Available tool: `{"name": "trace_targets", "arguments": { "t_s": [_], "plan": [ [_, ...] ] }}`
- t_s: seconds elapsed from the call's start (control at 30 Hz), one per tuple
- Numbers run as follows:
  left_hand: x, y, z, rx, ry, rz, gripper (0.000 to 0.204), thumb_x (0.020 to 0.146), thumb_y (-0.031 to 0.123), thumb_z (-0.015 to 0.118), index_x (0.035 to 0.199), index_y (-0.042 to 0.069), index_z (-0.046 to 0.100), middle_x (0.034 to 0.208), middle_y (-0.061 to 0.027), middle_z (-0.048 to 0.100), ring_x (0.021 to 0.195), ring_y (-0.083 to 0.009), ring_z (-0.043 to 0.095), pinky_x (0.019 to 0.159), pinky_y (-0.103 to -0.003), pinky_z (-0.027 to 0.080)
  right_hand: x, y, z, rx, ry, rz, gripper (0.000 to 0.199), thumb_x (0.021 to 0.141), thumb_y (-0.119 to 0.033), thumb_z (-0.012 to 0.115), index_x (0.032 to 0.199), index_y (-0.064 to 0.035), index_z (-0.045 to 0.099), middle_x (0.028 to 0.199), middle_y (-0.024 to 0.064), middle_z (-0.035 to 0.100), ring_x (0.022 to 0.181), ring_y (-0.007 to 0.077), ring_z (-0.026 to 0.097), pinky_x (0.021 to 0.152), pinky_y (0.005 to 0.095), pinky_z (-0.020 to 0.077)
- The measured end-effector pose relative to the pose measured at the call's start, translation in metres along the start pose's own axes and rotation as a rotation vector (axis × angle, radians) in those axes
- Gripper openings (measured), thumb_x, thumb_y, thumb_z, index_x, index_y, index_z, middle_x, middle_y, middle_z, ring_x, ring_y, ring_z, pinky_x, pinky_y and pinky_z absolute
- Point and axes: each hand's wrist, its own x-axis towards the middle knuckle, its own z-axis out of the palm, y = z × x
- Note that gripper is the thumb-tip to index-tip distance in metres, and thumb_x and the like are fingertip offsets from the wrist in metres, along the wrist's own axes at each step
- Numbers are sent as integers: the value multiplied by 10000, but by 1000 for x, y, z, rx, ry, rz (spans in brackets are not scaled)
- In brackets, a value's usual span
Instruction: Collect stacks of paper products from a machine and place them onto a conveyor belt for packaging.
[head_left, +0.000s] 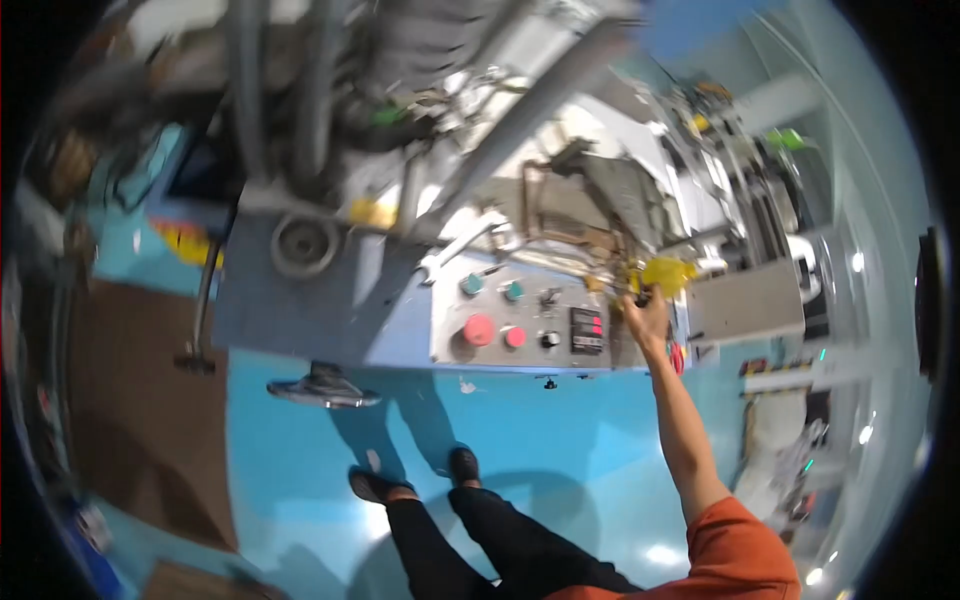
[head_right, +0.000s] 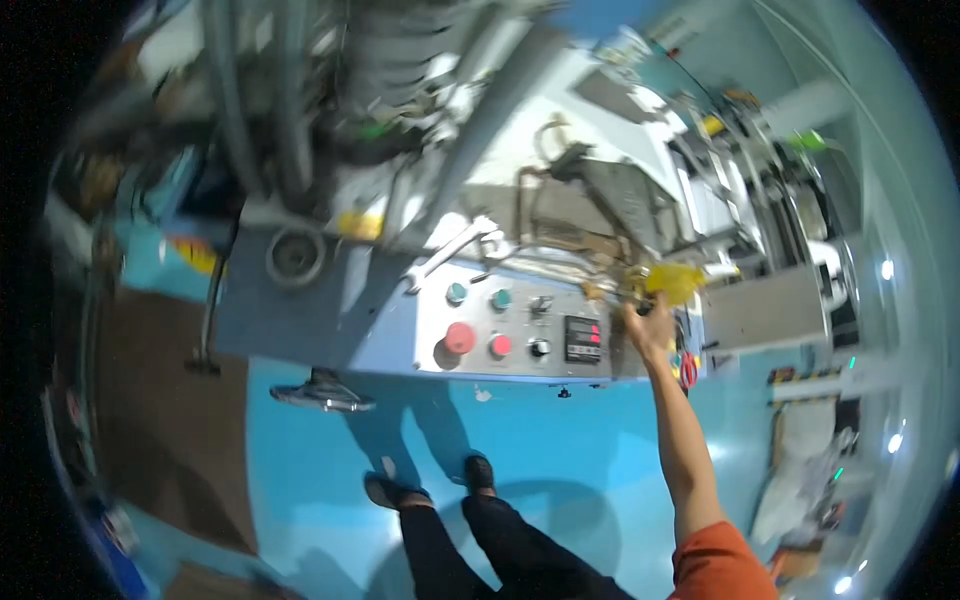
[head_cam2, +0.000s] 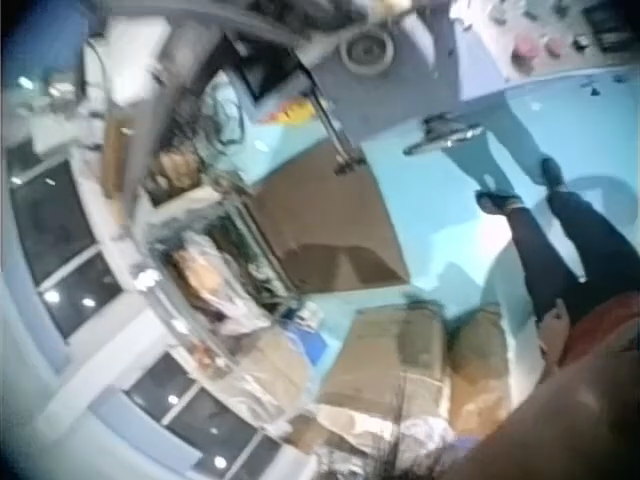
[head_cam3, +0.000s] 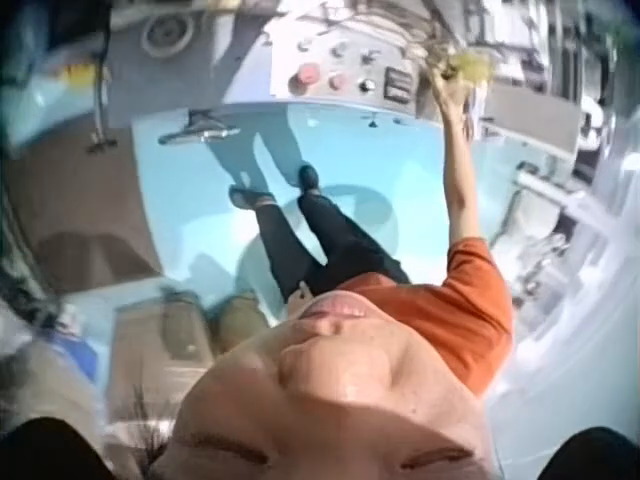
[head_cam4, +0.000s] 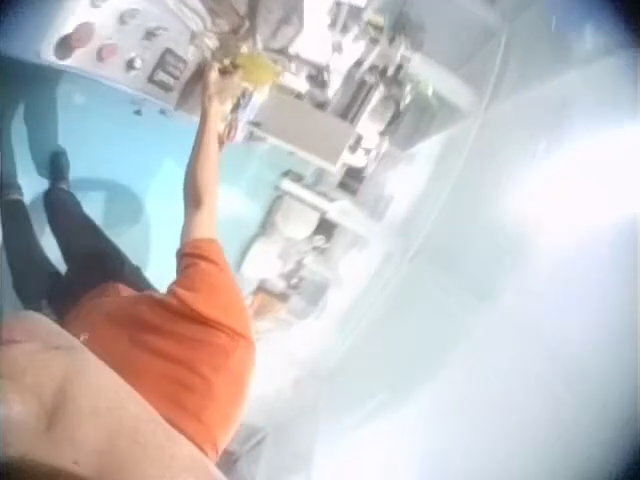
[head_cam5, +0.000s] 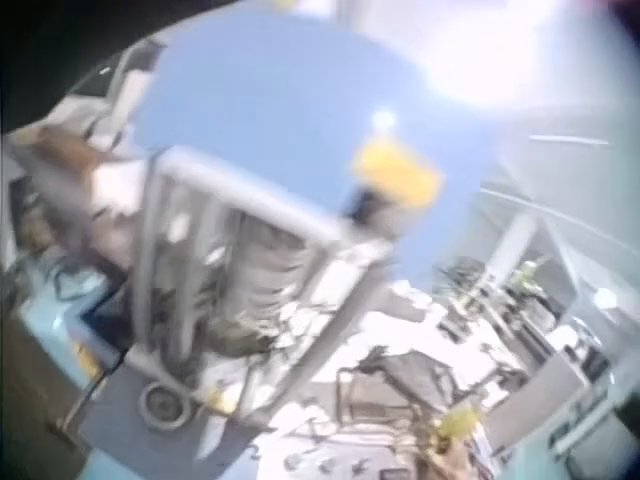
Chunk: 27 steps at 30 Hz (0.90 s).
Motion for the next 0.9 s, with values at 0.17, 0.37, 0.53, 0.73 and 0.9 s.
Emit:
{"name": "trace_targets", "arguments": {
  "t_s": [0.17, 0.37, 0.53, 0.73, 0.9],
  "plan": [
    [15, 28, -39, 94, 60, 126, 625, 915, 577, 410, 847, 32, 709, 878, -254, 655, 868, -424, 621, 807, -481, 475, 3, 9, -6, 28, 43, 83, 416, 702, -276, 671, 980, 12, 557, 902, 259, 638, 866, 427, 624, 746, 467, 499],
    [21, 64, -60, 103, 32, 112, 646, 908, 592, 408, 855, 21, 705, 899, -264, 653, 919, -436, 614, 837, -483, 467, -1, -7, -13, 140, 99, 82, 446, 709, -217, 657, 1077, -12, 507, 963, 230, 628, 879, 410, 620, 761, 479, 508],
    [38, 112, -69, 110, -14, 31, 695, 898, 620, 393, 906, -10, 686, 959, -273, 647, 959, -457, 606, 856, -504, 454, -1, -14, -18, 131, 87, 184, 516, 706, -247, 666, 1142, -48, 476, 955, 211, 627, 762, 410, 631, 634, 484, 520],
    [97, 157, -56, 264, 27, 94, 611, 905, 582, 454, 1011, 24, 677, 880, -224, 672, 800, -460, 608, 706, -534, 453, -1, -15, -24, 168, -51, 332, 607, 709, -275, 676, 1254, -122, 457, 1027, 150, 601, 767, 380, 629, 638, 463, 516],
    [158, 154, -61, 521, -246, 768, 803, 849, 611, 520, 1412, 62, 359, 954, -254, 656, 888, -411, 630, 788, -526, 471, 5, -13, -28, 236, -57, 254, 584, 705, -303, 697, 1230, -124, 512, 994, 116, 585, 759, 334, 632, 633, 414, 525]
  ]
}}
